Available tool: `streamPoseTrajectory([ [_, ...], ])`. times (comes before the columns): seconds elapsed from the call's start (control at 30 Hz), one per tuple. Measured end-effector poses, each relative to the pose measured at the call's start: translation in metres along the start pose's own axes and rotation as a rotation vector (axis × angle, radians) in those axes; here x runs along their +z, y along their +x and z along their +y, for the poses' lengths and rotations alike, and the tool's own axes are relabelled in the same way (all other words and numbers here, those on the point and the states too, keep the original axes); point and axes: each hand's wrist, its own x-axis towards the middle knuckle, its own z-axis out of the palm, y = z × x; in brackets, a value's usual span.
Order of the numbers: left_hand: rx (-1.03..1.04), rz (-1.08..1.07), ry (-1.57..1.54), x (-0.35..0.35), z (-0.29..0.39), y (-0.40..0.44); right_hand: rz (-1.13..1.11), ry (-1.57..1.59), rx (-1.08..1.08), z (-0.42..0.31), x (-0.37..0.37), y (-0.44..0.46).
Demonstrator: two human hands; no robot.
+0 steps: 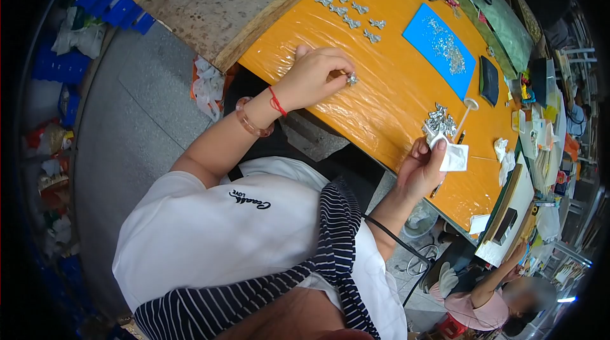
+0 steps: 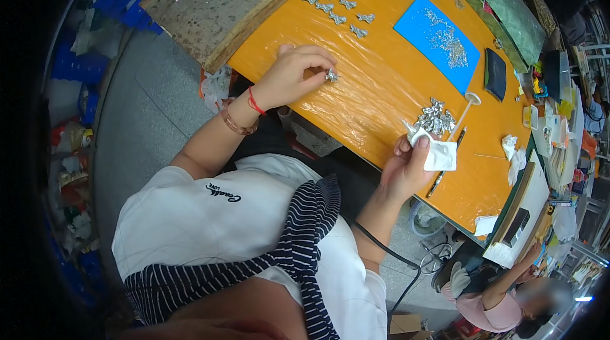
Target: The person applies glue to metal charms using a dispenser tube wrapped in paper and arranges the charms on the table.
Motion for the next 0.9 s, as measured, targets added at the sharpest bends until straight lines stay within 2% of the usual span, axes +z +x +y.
streamPoseTrajectory([
  [0.2, 0.026, 0.006, 0.138, 0.004, -0.009, 0.001, 0.049, 0.214, 0.122, 0.019, -0.016, 0.012],
  [0.27, 0.059, -0.031, 0.098, -0.001, -0.016, 0.003, 0.051, 0.299, 0.188, 0.025, -0.019, 0.012],
  [0.4, 0.162, -0.138, 0.031, -0.016, -0.023, 0.004, 0.041, 0.264, 0.166, 0.026, -0.019, 0.013],
  [0.53, 0.151, -0.115, 0.009, -0.018, -0.009, 0.001, 0.046, 0.256, 0.168, 0.027, -0.019, 0.015],
  [0.73, 0.125, -0.107, 0.099, -0.003, 0.000, 0.007, 0.021, 0.248, 0.163, 0.025, -0.018, 0.013],
  [0.83, 0.145, -0.022, 0.181, -0.001, -0.005, 0.013, 0.004, 0.253, 0.157, 0.026, -0.020, 0.013],
  [0.9, 0.109, -0.015, 0.347, -0.008, -0.013, 0.020, 0.001, 0.262, 0.154, 0.026, -0.021, 0.012],
])
